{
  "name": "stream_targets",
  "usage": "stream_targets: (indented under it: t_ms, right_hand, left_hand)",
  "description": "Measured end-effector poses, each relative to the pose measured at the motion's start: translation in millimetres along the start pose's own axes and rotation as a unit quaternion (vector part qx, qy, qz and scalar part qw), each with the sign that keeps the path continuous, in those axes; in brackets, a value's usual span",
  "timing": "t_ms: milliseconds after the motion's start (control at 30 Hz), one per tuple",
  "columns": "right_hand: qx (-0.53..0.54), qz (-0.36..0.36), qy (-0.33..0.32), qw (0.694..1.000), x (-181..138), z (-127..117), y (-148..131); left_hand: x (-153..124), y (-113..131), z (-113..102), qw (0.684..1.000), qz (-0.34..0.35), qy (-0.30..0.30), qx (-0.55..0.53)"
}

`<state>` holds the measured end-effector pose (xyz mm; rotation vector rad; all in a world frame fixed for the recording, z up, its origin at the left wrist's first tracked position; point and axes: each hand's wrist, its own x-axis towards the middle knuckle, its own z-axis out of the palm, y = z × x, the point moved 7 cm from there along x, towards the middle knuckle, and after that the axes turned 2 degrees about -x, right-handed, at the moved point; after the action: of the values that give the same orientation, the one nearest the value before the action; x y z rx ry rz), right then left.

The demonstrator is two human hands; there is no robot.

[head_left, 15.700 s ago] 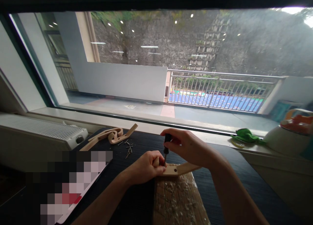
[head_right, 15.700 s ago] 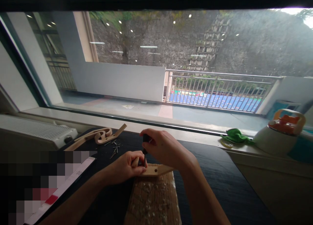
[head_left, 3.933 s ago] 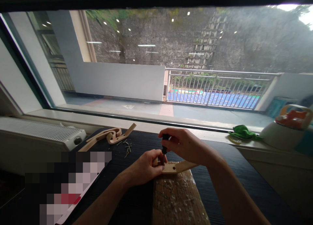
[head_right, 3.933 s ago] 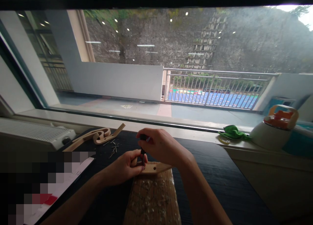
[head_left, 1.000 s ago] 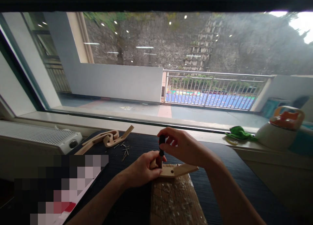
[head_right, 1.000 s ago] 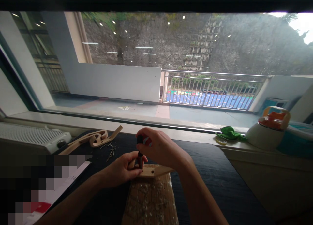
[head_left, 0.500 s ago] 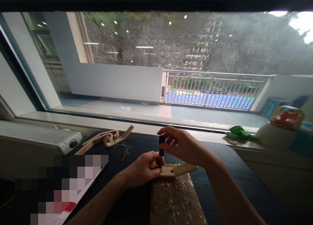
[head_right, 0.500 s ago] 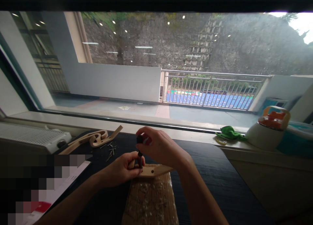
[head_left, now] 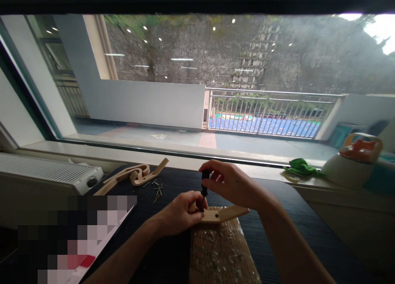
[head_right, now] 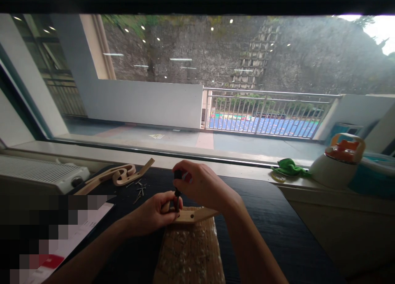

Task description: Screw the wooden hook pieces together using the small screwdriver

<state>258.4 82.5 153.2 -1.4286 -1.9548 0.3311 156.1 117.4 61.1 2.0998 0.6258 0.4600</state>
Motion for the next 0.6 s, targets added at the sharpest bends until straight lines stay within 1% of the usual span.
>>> stream_targets:
  t_ms: [200,433,533,600]
  right_hand:
    - [0.017,-0.015,-0.021,1.0,0.7,6.1,-4.5]
    - [0.001,-0.004,-0.002,1.0,0.8,2.2,1.9]
    - [-0.019,-0.002,0.012,1.0,0.5,0.4,2.4]
    - [-0.016,-0.003,0.01,1.0,0.5,1.7,1.3]
  left_hand:
    - [0.3,-2.6,1.4,1.0,-0.007,-0.001,-0.02]
    - [-0.1,-2.3,1.4,1.0,-0.008,-0.003,-0.02]
    - [0.3,-2.8,2.1,1.0,-0.006,-0.008,-0.026]
    - [0.5,-3.0,1.9,1.0,-0.005,-0.006,-0.024]
